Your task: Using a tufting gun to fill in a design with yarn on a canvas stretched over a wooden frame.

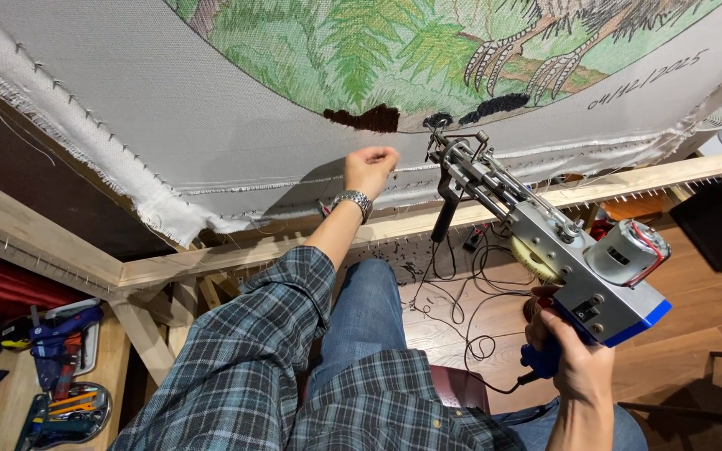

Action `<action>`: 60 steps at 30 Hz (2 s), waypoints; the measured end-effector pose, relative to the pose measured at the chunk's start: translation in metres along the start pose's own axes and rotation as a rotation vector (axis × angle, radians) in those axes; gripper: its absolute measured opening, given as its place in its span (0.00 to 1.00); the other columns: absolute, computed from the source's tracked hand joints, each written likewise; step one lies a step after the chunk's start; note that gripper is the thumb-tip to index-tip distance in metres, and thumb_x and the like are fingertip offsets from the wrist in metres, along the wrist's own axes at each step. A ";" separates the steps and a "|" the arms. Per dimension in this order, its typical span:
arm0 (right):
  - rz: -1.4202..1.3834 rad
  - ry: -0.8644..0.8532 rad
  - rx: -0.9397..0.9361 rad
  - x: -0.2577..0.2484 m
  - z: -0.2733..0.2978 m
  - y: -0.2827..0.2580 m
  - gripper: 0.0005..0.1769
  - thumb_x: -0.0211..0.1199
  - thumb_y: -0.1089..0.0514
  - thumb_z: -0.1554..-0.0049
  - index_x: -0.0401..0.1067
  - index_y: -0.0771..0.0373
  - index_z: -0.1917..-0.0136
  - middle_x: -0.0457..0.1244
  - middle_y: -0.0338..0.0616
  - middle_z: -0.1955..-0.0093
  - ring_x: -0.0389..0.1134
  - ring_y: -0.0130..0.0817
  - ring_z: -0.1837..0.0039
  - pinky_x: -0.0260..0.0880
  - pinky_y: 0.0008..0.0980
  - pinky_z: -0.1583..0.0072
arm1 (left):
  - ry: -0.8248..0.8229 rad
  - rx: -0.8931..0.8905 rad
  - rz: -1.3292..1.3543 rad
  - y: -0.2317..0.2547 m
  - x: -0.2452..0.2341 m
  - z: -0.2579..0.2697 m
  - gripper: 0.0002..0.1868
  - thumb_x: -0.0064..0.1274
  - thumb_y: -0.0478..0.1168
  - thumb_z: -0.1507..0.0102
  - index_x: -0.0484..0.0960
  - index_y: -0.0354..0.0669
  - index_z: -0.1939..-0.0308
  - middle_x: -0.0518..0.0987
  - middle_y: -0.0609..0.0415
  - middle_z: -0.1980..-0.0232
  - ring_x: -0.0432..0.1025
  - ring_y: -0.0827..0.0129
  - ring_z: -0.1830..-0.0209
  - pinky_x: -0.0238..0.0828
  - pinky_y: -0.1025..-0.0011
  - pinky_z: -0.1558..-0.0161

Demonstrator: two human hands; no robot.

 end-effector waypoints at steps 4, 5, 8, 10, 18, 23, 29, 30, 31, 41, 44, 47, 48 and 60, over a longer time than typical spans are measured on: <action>-0.015 -0.022 -0.010 0.002 0.001 -0.001 0.15 0.62 0.66 0.44 0.68 0.75 0.44 0.57 0.46 0.65 0.55 0.34 0.68 0.56 0.32 0.67 | 0.079 -0.029 0.115 0.022 -0.008 0.009 0.06 0.64 0.40 0.36 0.90 0.45 0.57 0.86 0.57 0.67 0.76 0.77 0.70 0.78 0.80 0.68; 0.000 0.018 0.008 -0.002 0.000 0.002 0.15 0.63 0.67 0.45 0.65 0.71 0.46 0.57 0.47 0.66 0.56 0.35 0.69 0.58 0.33 0.68 | 0.101 -0.066 0.190 0.030 -0.010 0.014 0.07 0.65 0.41 0.36 0.91 0.44 0.58 0.85 0.58 0.70 0.74 0.78 0.73 0.77 0.81 0.68; 0.008 0.035 0.012 -0.001 0.000 0.002 0.15 0.62 0.68 0.45 0.62 0.69 0.46 0.56 0.47 0.66 0.56 0.36 0.69 0.58 0.34 0.68 | 0.145 -0.099 0.262 0.033 -0.009 0.012 0.06 0.64 0.41 0.36 0.90 0.44 0.64 0.83 0.59 0.73 0.74 0.78 0.73 0.78 0.82 0.65; 0.000 0.015 -0.004 0.002 0.001 -0.001 0.15 0.61 0.69 0.44 0.63 0.70 0.44 0.55 0.48 0.65 0.55 0.35 0.68 0.57 0.33 0.68 | 0.164 -0.092 0.259 0.028 -0.006 0.007 0.07 0.64 0.40 0.35 0.89 0.45 0.68 0.84 0.59 0.73 0.76 0.77 0.72 0.80 0.81 0.63; 0.005 0.054 0.033 0.001 0.002 0.000 0.15 0.62 0.68 0.44 0.60 0.67 0.47 0.54 0.48 0.66 0.54 0.36 0.69 0.56 0.35 0.68 | -0.078 0.106 0.011 -0.030 0.015 -0.008 0.07 0.58 0.37 0.32 0.84 0.46 0.66 0.81 0.59 0.70 0.70 0.78 0.77 0.71 0.81 0.77; -0.002 0.012 0.006 0.002 0.002 -0.002 0.14 0.61 0.68 0.44 0.63 0.69 0.44 0.55 0.47 0.66 0.54 0.35 0.68 0.56 0.34 0.68 | -0.580 0.007 -0.343 -0.041 0.025 0.014 0.34 0.64 0.37 0.41 0.73 0.61 0.31 0.72 0.52 0.28 0.71 0.72 0.57 0.75 0.76 0.62; -0.035 -0.014 0.045 0.001 0.001 0.001 0.09 0.61 0.67 0.44 0.63 0.66 0.51 0.56 0.45 0.66 0.55 0.34 0.69 0.54 0.31 0.68 | -0.962 0.156 -0.305 -0.022 0.044 0.056 0.53 0.64 0.60 0.50 0.58 0.59 0.23 0.71 0.51 0.26 0.66 0.58 0.26 0.60 0.56 0.26; -0.039 -0.016 0.062 0.001 0.001 0.001 0.07 0.60 0.67 0.44 0.63 0.66 0.53 0.56 0.45 0.67 0.55 0.34 0.68 0.54 0.32 0.68 | -0.935 0.130 -0.278 -0.016 0.046 0.064 0.53 0.61 0.69 0.53 0.61 0.76 0.24 0.80 0.57 0.32 0.71 0.58 0.30 0.67 0.50 0.32; -0.037 -0.017 0.063 0.000 0.002 0.002 0.07 0.60 0.67 0.44 0.63 0.66 0.53 0.56 0.45 0.67 0.55 0.34 0.68 0.54 0.32 0.68 | -0.934 0.129 -0.275 -0.021 0.054 0.065 0.53 0.61 0.69 0.53 0.61 0.76 0.24 0.80 0.57 0.32 0.71 0.58 0.30 0.67 0.50 0.32; -0.048 -0.046 0.067 -0.011 0.001 0.007 0.06 0.58 0.68 0.42 0.61 0.67 0.56 0.54 0.46 0.69 0.53 0.36 0.69 0.53 0.35 0.67 | -0.602 0.133 -0.206 -0.029 0.074 0.081 0.25 0.57 0.68 0.46 0.91 0.58 0.59 0.87 0.60 0.57 0.78 0.74 0.58 0.72 0.73 0.58; -0.047 -0.061 0.069 -0.011 0.000 0.008 0.07 0.58 0.67 0.42 0.60 0.66 0.58 0.54 0.47 0.69 0.53 0.36 0.70 0.53 0.35 0.67 | -0.596 0.110 -0.266 -0.025 0.068 0.084 0.25 0.59 0.69 0.47 0.88 0.56 0.63 0.79 0.63 0.66 0.71 0.72 0.66 0.65 0.71 0.63; -0.032 -0.047 0.082 -0.012 0.001 0.008 0.07 0.60 0.66 0.43 0.61 0.66 0.57 0.55 0.47 0.69 0.54 0.36 0.70 0.54 0.35 0.67 | -0.586 0.100 -0.268 -0.029 0.067 0.083 0.19 0.63 0.62 0.45 0.86 0.55 0.66 0.78 0.63 0.65 0.70 0.71 0.63 0.65 0.71 0.61; -0.006 -0.025 0.088 -0.013 0.001 0.008 0.07 0.61 0.65 0.43 0.62 0.66 0.56 0.55 0.46 0.69 0.54 0.36 0.70 0.55 0.34 0.68 | -0.572 0.120 -0.260 -0.030 0.068 0.083 0.14 0.64 0.58 0.44 0.88 0.56 0.69 0.81 0.63 0.63 0.73 0.71 0.60 0.68 0.69 0.57; -0.021 -0.143 0.067 -0.018 -0.009 -0.001 0.13 0.62 0.65 0.44 0.58 0.61 0.62 0.54 0.46 0.73 0.53 0.36 0.74 0.54 0.39 0.68 | -0.500 0.083 0.009 0.001 0.049 0.123 0.21 0.65 0.57 0.44 0.92 0.49 0.55 0.90 0.57 0.58 0.78 0.77 0.64 0.70 0.77 0.67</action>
Point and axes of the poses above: each hand's wrist, its own z-axis away from the middle knuckle, its own x-axis out of the palm, y = z × x, the point moved 3 cm from there along -z, towards the middle knuckle
